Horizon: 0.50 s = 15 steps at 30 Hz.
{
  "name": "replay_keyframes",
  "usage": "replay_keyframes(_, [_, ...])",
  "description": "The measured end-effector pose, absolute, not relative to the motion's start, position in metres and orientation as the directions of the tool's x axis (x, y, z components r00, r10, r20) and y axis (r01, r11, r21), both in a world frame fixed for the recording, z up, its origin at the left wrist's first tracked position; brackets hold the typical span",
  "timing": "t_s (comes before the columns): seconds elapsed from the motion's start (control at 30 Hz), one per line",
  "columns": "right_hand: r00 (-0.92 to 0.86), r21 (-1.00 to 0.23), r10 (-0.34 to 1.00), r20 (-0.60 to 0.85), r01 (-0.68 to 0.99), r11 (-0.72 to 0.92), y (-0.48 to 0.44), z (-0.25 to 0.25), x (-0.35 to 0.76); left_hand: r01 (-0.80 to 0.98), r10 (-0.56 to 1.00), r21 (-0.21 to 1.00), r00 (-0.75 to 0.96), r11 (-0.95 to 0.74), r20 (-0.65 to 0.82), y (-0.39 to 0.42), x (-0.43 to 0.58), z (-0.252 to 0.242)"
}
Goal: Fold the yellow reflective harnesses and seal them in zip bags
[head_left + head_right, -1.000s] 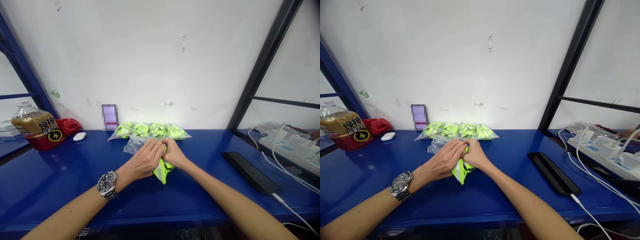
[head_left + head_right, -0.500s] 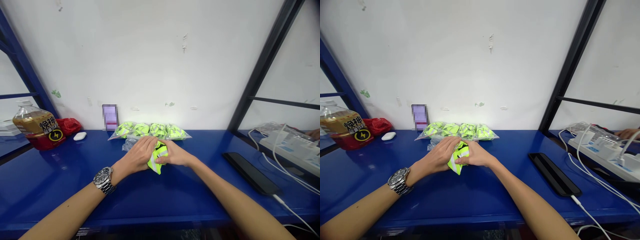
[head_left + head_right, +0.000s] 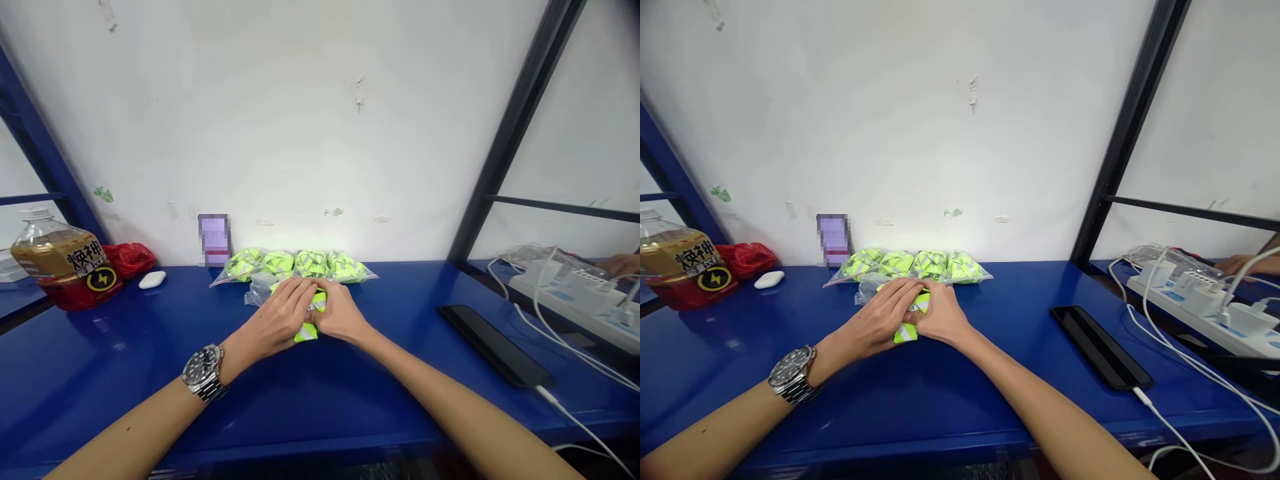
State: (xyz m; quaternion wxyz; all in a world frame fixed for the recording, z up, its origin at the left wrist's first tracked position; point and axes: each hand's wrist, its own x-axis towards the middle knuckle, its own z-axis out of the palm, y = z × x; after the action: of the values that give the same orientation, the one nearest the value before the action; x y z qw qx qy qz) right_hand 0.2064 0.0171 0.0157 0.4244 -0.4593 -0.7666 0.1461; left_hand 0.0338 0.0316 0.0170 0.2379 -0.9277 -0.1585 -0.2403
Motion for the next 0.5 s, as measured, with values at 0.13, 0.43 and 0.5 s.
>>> replay_keyframes(0.13, [-0.128,-0.604,0.841,0.526,0.639,0.475,0.019,0.010,0.202,0.381,0.114,-0.353,0.801,-0.854,0.588,0.023,0.048,0.017])
replay_keyframes(0.43, [-0.168,-0.892,0.949,0.266,0.330,0.308,0.033,0.008,0.215,0.494,0.313,-0.264,0.800,-0.829,0.512,0.045,0.019,0.036])
replay_keyframes(0.5, [-0.252,-0.961,0.950,0.186,0.153,0.228,0.034,0.009,0.220,0.502,0.314,-0.280,0.798,-0.818,0.515,0.049,0.017,0.035])
